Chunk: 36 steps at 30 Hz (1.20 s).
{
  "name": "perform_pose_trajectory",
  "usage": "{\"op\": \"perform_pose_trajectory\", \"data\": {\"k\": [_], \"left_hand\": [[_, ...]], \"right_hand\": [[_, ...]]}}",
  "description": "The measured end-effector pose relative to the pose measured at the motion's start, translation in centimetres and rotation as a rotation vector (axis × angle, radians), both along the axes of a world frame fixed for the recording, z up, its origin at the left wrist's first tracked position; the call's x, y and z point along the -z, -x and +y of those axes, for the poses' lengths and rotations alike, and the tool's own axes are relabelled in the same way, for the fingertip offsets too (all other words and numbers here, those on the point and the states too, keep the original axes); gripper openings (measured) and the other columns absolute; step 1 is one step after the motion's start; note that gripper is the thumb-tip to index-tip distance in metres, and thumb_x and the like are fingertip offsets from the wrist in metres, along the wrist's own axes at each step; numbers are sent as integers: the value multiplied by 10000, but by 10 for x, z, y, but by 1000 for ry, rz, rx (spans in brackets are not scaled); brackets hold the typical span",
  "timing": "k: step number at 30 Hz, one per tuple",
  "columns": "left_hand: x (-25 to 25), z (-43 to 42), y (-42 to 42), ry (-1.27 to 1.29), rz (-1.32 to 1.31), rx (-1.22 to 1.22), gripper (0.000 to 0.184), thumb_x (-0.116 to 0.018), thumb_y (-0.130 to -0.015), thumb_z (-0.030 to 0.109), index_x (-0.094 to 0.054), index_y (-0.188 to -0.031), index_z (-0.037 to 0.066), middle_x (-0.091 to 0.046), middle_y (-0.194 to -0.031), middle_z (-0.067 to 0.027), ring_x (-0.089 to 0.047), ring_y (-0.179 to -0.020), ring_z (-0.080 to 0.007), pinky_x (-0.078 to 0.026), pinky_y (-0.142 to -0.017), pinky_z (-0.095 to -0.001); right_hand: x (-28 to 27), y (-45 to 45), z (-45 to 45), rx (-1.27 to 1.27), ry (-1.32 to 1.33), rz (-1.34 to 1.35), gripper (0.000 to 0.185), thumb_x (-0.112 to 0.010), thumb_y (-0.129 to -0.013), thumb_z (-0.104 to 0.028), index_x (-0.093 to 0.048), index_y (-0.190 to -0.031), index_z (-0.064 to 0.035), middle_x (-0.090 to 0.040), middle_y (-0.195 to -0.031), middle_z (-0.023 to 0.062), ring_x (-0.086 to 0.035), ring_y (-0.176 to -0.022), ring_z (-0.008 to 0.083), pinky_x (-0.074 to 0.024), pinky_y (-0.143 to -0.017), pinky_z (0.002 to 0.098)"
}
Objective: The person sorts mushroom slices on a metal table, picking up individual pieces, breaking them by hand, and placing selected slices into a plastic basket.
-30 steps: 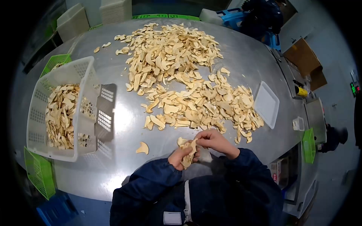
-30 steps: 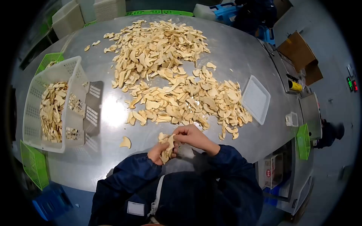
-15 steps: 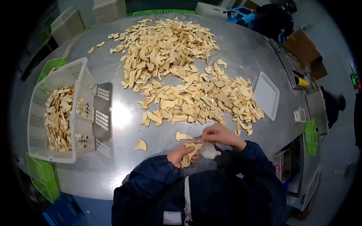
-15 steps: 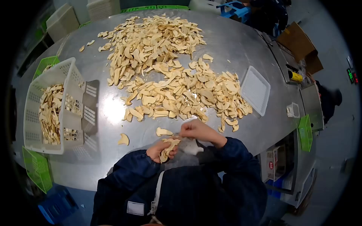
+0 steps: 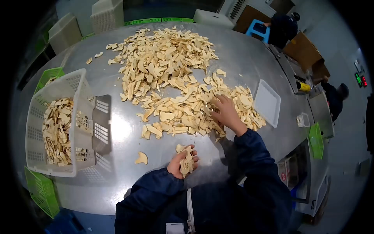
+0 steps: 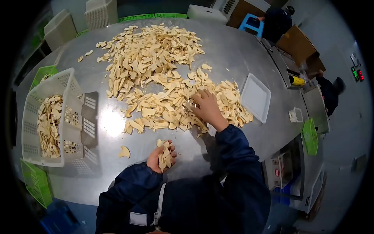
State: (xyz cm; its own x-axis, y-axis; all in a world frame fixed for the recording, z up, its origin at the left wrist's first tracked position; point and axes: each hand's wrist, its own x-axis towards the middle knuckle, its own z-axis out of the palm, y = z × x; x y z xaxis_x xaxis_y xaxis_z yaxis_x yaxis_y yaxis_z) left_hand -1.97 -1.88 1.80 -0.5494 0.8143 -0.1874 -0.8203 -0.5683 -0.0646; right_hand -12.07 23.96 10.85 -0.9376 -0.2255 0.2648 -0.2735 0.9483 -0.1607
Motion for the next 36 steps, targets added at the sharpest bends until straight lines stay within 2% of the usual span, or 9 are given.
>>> {"op": "perform_pose_trajectory", "data": {"k": [3, 9, 12, 16, 22, 23, 27, 31, 36], "left_hand": [[-4, -1, -1, 20, -1, 16, 344, -523, -896, 163, -454, -1227, 97, -522, -1000, -72, -511, -881, -220, -491, -684, -340], [-3, 1, -1, 35, -8, 29, 292, -534, -885, 129, -480, -1171, 111, -503, -985, -66, -478, -865, -207, -451, -639, -300], [-1, 1, -2, 28, 2, 14, 268, -534, -885, 116, -490, -1149, 102, -510, -973, -67, -474, -860, -202, -440, -631, -292], [-2, 2, -2, 56, 35, 21, 241, -541, -873, 123, -500, -1111, 121, -484, -960, -61, -444, -840, -197, -424, -621, -280], [1, -1, -2, 65, 59, -4, 245, -541, -872, 109, -505, -1115, 98, -541, -955, -67, -523, -862, -208, -461, -656, -306], [0, -1, -2, 71, 56, -9, 243, -540, -873, 110, -504, -1113, 98, -543, -951, -66, -524, -859, -208, -462, -657, -306], [0, 2, -2, 130, 62, -20, 256, -548, -868, 132, -508, -1121, 130, -477, -954, -60, -449, -839, -200, -434, -639, -292], [0, 2, -1, 111, 55, -27, 255, -539, -872, 132, -506, -1125, 130, -477, -955, -60, -453, -850, -207, -445, -650, -304], [1, 2, 1, 115, 49, -82, 322, -514, -894, 175, -479, -1213, 147, -505, -1137, -88, -489, -1051, -276, -494, -790, -394]], "right_hand": [[8, -6, 31, -70, -92, -142, 388, -696, -719, -232, -615, -1086, -135, -486, -1257, 161, -370, -1225, 389, -299, -1003, 469], [-1, 4, 117, 181, -88, -224, 304, -679, -712, -179, -657, -1003, -92, -564, -1168, 164, -503, -1106, 345, -412, -894, 387], [-16, 16, 108, 211, 168, -165, 268, -648, -745, -171, -663, -986, -55, -605, -1086, 156, -525, -1089, 345, -419, -905, 387], [10, 44, 70, 111, 251, -98, 223, -580, -796, -142, -622, -974, -16, -617, -949, 192, -573, -909, 359, -456, -788, 413], [25, 52, 38, 97, 46, -94, 192, -508, -855, -178, -586, -921, -15, -609, -900, 218, -567, -831, 399, -455, -711, 456], [22, 45, 36, 81, 136, -18, 206, -513, -857, -152, -592, -975, -3, -627, -847, 185, -617, -749, 331, -478, -651, 405], [5, 22, 36, 214, 987, -425, 277, -478, -887, -44, -561, -1135, 47, -639, -823, 69, -634, -744, 109, -496, -619, 243], [-12, -8, 21, 199, 1399, -618, 337, -492, -893, -53, -493, -1208, 65, -647, -883, 134, -643, -722, 158, -516, -638, 250], [-21, -52, -14, 53, 1384, -927, 334, -479, -897, -38, -496, -1216, 58, -649, -947, 156, -652, -760, 192, -529, -676, 281]]}}
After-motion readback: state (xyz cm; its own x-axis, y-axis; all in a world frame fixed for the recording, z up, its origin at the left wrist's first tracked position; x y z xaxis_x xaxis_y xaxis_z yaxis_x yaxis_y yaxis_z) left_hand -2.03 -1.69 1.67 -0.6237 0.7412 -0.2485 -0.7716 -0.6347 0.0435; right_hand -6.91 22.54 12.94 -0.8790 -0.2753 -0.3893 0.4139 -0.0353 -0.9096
